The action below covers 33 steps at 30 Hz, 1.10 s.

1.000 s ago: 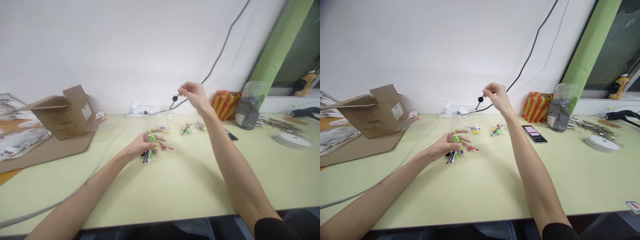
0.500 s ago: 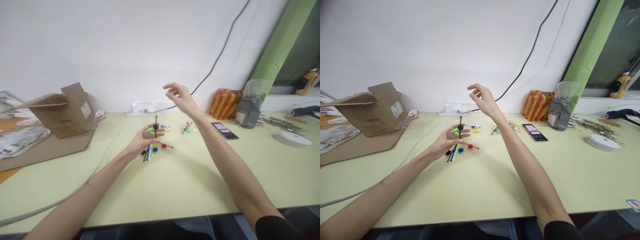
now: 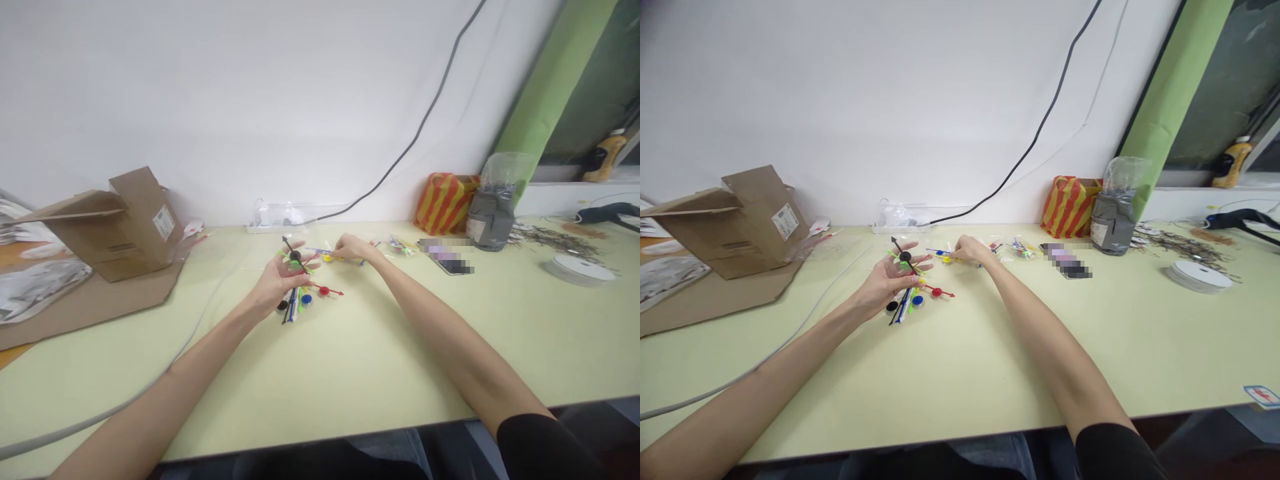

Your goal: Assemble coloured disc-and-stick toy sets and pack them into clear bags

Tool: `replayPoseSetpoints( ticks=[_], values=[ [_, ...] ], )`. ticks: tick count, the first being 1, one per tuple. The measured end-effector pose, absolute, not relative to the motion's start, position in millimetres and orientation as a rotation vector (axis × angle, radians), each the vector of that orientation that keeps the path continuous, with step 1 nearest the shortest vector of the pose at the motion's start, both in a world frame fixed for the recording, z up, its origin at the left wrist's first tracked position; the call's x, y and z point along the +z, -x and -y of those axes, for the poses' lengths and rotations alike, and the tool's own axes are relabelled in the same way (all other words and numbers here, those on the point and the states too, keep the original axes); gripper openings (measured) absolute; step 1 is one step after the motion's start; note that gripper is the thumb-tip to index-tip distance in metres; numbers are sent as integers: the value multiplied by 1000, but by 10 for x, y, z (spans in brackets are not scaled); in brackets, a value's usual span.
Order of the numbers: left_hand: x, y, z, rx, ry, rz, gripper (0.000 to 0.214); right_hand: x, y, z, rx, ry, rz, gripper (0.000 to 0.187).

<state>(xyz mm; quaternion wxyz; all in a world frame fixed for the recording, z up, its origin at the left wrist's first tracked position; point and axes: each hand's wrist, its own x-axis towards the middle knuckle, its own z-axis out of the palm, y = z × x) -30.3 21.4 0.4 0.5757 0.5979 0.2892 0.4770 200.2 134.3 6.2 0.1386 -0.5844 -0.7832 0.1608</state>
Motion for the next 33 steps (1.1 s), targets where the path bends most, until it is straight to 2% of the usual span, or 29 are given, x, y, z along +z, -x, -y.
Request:
replayPoseSetpoints(
  ticks=[3, 6, 11, 16, 22, 26, 33],
  values=[
    [3, 313, -212, 1119, -1411, -693, 85, 81, -2009, -1363, 479, 1661, 2229, 11],
    [12, 313, -211, 1130, -1420, -695, 80, 111, -2017, -1394, 450, 1620, 2169, 8],
    [14, 316, -214, 1114, -1405, -713, 77, 312, -2149, -1477, 264, 1538, 1892, 23],
    [8, 338, -195, 1022, -1450, -746, 75, 821, -2337, -1351, 215, 1069, 1465, 25],
    [23, 327, -174, 953, -1492, -732, 75, 1280, -2115, -829, 219, 795, 1792, 25],
    [44, 312, -178, 981, -1517, -704, 73, 1288, -1871, -658, 101, 785, 1982, 20],
    [51, 307, -155, 958, -1509, -697, 77, 1254, -1823, -639, 151, 729, 2175, 26]
  ],
)
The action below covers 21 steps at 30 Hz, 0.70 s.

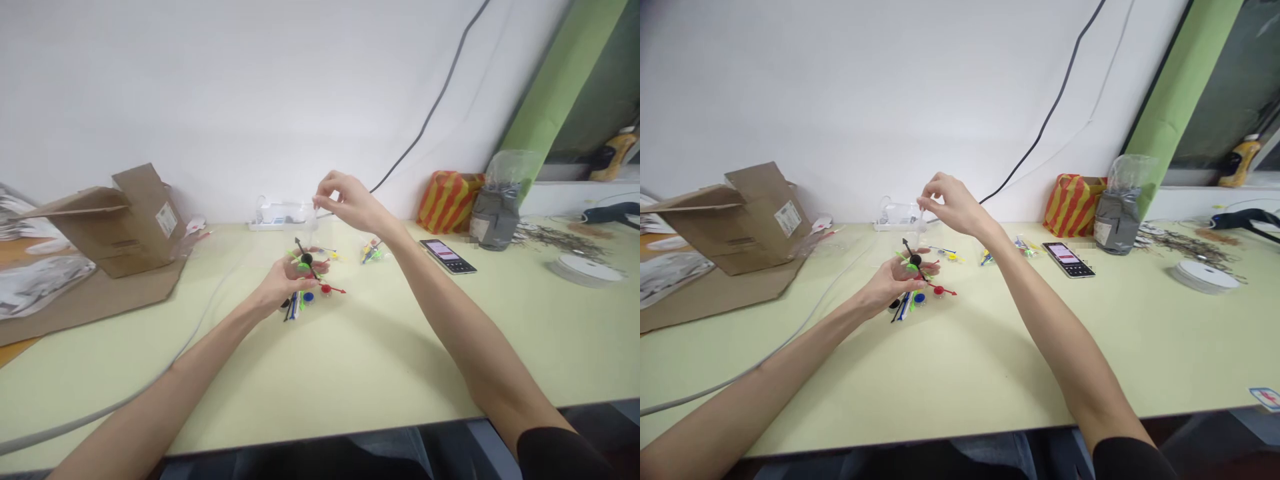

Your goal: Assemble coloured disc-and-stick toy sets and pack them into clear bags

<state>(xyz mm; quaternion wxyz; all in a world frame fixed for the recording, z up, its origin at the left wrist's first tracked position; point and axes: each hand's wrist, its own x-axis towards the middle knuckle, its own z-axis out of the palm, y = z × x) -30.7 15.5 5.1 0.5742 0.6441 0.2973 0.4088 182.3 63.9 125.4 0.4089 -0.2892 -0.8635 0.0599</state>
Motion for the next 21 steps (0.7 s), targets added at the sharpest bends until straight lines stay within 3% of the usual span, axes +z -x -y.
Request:
replayPoseSetpoints(
  ticks=[7, 13, 17, 21],
  values=[
    [76, 279, -138, 993, -1456, -674, 81, 1181, -1776, -695, 121, 702, 2300, 30],
    [79, 268, -149, 1118, -1372, -694, 78, 924, -1932, -1047, -29, 974, 2081, 26],
    [51, 313, -193, 1196, -1303, -727, 69, 496, -2070, -1282, 349, 1540, 2388, 14],
    [35, 333, -218, 1200, -1312, -759, 57, 195, -2144, -1332, 562, 1653, 2439, 10]
  ],
)
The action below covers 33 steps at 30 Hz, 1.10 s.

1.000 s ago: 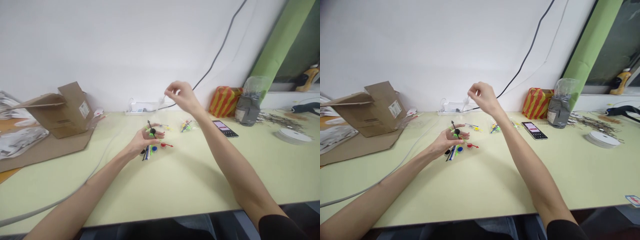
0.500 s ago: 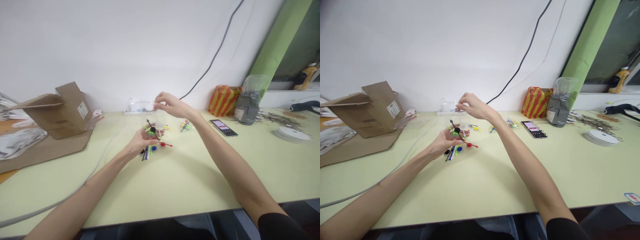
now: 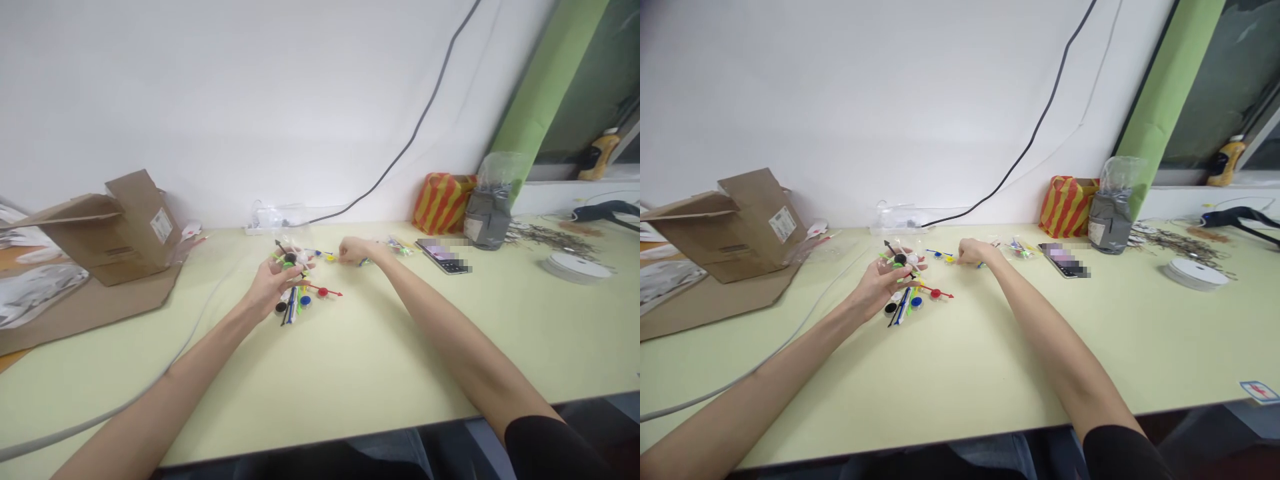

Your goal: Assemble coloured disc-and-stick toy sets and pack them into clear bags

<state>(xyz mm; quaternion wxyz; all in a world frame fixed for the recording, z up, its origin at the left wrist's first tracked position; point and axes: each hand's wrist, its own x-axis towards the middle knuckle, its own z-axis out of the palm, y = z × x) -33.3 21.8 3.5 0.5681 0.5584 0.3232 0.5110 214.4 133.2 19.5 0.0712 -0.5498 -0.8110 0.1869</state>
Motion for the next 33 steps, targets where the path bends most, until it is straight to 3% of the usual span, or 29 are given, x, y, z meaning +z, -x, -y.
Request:
replayPoseSetpoints(
  ticks=[6, 16, 25, 33],
  values=[
    [39, 312, -199, 1177, -1321, -845, 71, 424, -2369, -1291, 679, 1407, 2312, 9],
    [30, 300, -174, 1048, -1473, -877, 70, 1110, -2310, -1002, 421, 680, 1738, 12],
    [83, 300, -133, 978, -1485, -736, 81, 1187, -1989, -646, 532, 666, 2373, 20],
    [82, 266, -122, 1133, -1375, -650, 78, 889, -1981, -1025, 201, 856, 1982, 33]
  ],
)
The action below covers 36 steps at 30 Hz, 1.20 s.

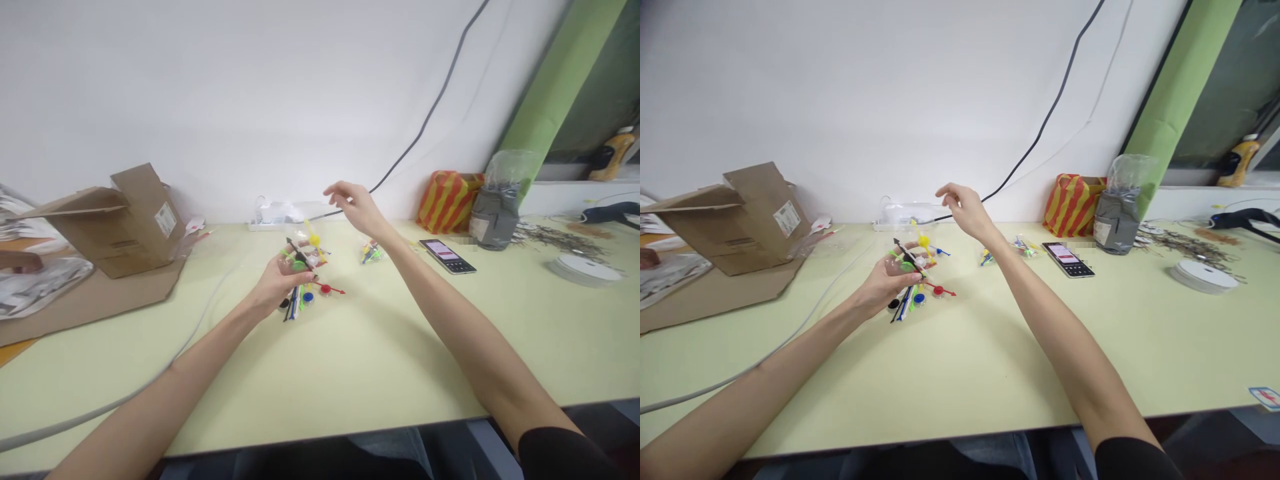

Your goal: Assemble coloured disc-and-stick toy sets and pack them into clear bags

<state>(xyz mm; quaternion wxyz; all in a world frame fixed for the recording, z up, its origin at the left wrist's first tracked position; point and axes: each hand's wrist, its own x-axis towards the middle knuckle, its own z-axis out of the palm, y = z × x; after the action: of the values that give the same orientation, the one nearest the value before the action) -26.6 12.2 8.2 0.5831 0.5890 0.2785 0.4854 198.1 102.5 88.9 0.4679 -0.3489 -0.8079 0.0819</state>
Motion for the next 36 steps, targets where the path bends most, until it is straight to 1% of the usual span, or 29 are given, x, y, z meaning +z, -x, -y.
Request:
replayPoseSetpoints(
  ticks=[2, 3, 5, 9, 12, 14, 15, 18, 22, 26, 30, 36],
  values=[
    [93, 271, -131, 1191, -1332, -614, 79, 657, -2002, -1177, 220, 1048, 2043, 29],
    [96, 274, -137, 1212, -1323, -605, 80, 525, -2007, -1237, 269, 1163, 2134, 26],
    [94, 281, -151, 1227, -1332, -624, 81, 261, -1996, -1318, 367, 1384, 2269, 25],
    [63, 287, -166, 1161, -1372, -687, 88, -110, -1911, -1367, 409, 1487, 2265, 25],
    [47, 294, -160, 1112, -1397, -669, 88, -180, -1860, -1384, 452, 1462, 2243, 14],
    [46, 305, -158, 1088, -1414, -687, 87, -139, -1861, -1402, 472, 1429, 2215, 9],
    [47, 312, -159, 1082, -1422, -707, 86, -96, -1874, -1412, 470, 1418, 2198, 11],
    [48, 325, -163, 1069, -1444, -759, 79, 118, -1974, -1434, 475, 1354, 2031, 20],
    [36, 322, -154, 1040, -1443, -763, 67, 554, -2207, -1391, 537, 1093, 1565, 29],
    [32, 317, -139, 1011, -1426, -775, 70, 996, -2373, -1204, 455, 820, 1409, 38],
    [53, 317, -124, 999, -1439, -777, 71, 1227, -2272, -945, 428, 665, 1471, 33],
    [57, 311, -126, 989, -1493, -776, 68, 1223, -1880, -712, 373, 691, 1685, 21]
  ],
)
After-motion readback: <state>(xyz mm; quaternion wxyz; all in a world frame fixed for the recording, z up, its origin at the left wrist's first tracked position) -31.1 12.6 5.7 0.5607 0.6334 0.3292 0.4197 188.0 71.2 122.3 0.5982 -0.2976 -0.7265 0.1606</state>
